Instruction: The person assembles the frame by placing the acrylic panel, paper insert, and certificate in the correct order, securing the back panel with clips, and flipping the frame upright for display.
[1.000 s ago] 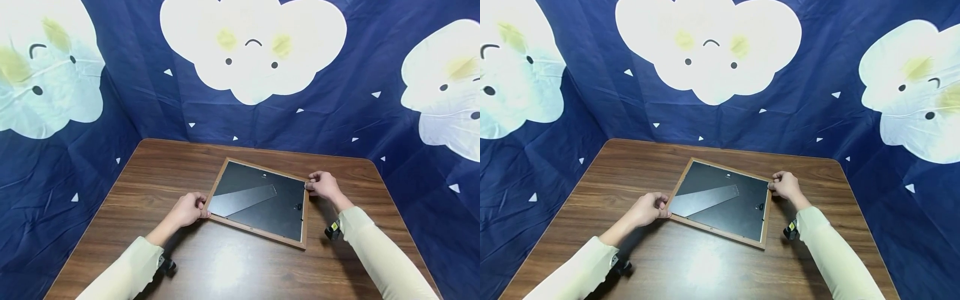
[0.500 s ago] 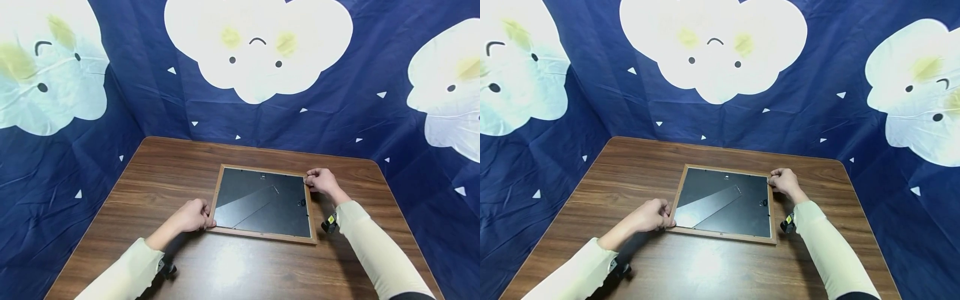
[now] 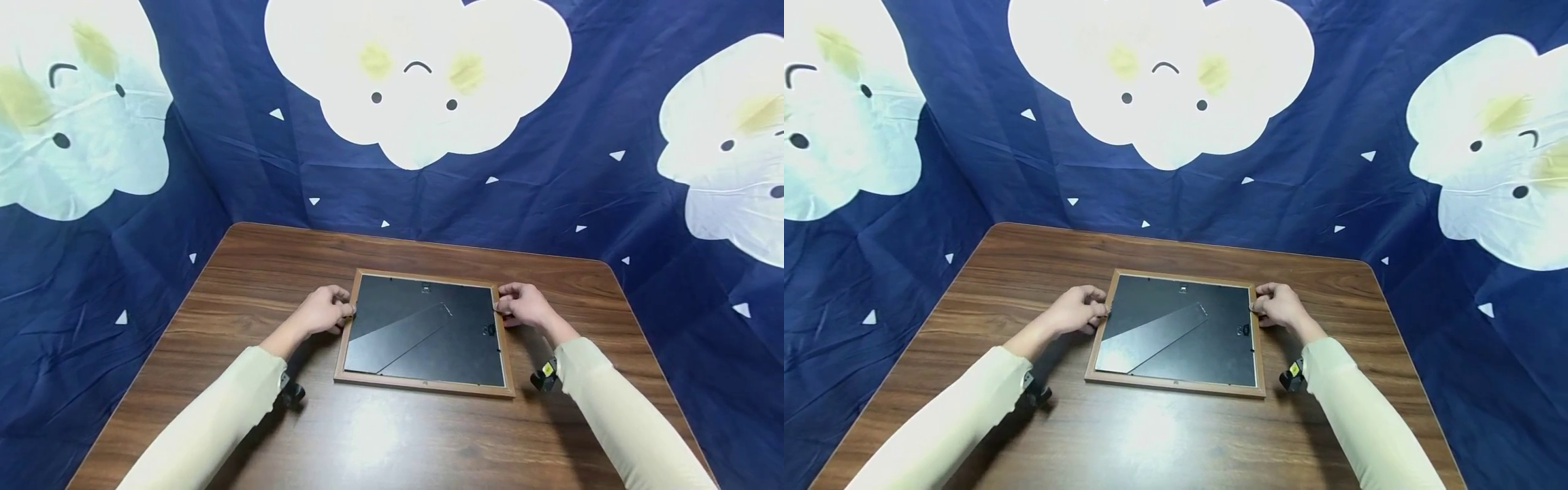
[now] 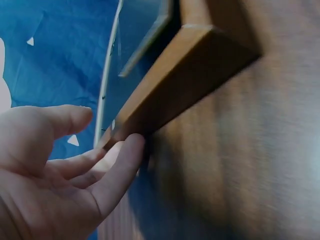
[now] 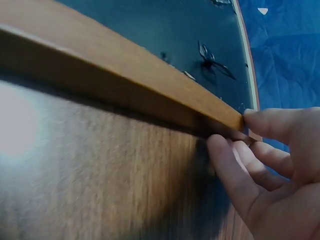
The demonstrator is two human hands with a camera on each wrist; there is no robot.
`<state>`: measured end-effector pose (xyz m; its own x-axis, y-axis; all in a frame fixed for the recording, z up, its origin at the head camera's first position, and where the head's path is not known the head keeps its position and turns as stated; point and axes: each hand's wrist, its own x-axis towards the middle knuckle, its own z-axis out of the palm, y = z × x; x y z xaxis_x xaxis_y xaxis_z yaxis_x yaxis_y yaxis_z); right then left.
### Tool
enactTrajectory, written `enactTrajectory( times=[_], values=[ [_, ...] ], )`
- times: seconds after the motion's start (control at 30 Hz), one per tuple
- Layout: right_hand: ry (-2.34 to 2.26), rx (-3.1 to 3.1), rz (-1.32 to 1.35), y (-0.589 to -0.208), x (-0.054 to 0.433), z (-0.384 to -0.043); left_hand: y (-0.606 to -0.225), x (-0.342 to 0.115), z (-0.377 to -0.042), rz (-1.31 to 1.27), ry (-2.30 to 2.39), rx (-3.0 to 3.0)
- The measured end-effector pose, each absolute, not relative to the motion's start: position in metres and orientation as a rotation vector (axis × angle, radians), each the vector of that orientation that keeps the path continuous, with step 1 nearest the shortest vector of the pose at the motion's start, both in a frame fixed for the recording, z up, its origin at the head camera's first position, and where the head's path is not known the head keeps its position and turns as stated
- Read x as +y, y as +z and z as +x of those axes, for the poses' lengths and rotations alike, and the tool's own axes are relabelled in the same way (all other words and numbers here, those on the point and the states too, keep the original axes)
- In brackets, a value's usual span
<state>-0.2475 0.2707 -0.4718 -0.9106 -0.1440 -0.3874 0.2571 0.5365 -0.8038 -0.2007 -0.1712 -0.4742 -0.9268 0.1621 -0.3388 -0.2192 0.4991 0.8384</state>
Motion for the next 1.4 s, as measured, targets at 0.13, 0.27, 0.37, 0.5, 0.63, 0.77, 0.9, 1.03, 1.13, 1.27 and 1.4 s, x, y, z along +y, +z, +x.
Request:
enactTrajectory(
  times=[0.13,0.27,0.37,0.5,0.63,0.77,0.9,1.03,1.13,1.27,1.4],
  values=[
    [-1.285,2.371,0.018,-0.474,0.273,-0.243,-0.477,-0.170,-0.218,-0.102,1.427,2.339],
    [-1.289,2.372,0.005,-0.478,0.272,-0.243,-0.480,-0.172,-0.228,-0.138,1.453,2.317],
    [-1.301,2.371,0.008,-0.480,0.272,-0.246,-0.481,-0.174,-0.232,-0.154,1.463,2.292],
    [-1.269,2.386,-0.009,-0.481,0.274,-0.248,-0.479,-0.175,-0.237,-0.168,1.476,2.236],
    [-1.240,2.391,-0.015,-0.479,0.275,-0.249,-0.474,-0.175,-0.243,-0.181,1.464,2.188],
    [-1.227,2.397,-0.020,-0.476,0.275,-0.250,-0.472,-0.176,-0.249,-0.214,1.453,2.160],
    [-1.199,2.431,-0.047,-0.476,0.275,-0.253,-0.472,-0.175,-0.253,-0.237,1.442,2.157],
    [-1.164,2.452,-0.061,-0.475,0.274,-0.254,-0.470,-0.172,-0.253,-0.221,1.389,2.186],
    [-1.144,2.455,-0.059,-0.474,0.273,-0.256,-0.467,-0.168,-0.254,-0.207,1.345,2.215],
    [-1.134,2.457,-0.057,-0.473,0.274,-0.256,-0.463,-0.161,-0.255,-0.186,1.251,2.282],
    [-1.129,2.464,-0.062,-0.471,0.277,-0.254,-0.460,-0.154,-0.257,-0.181,1.160,2.360]
  ],
)
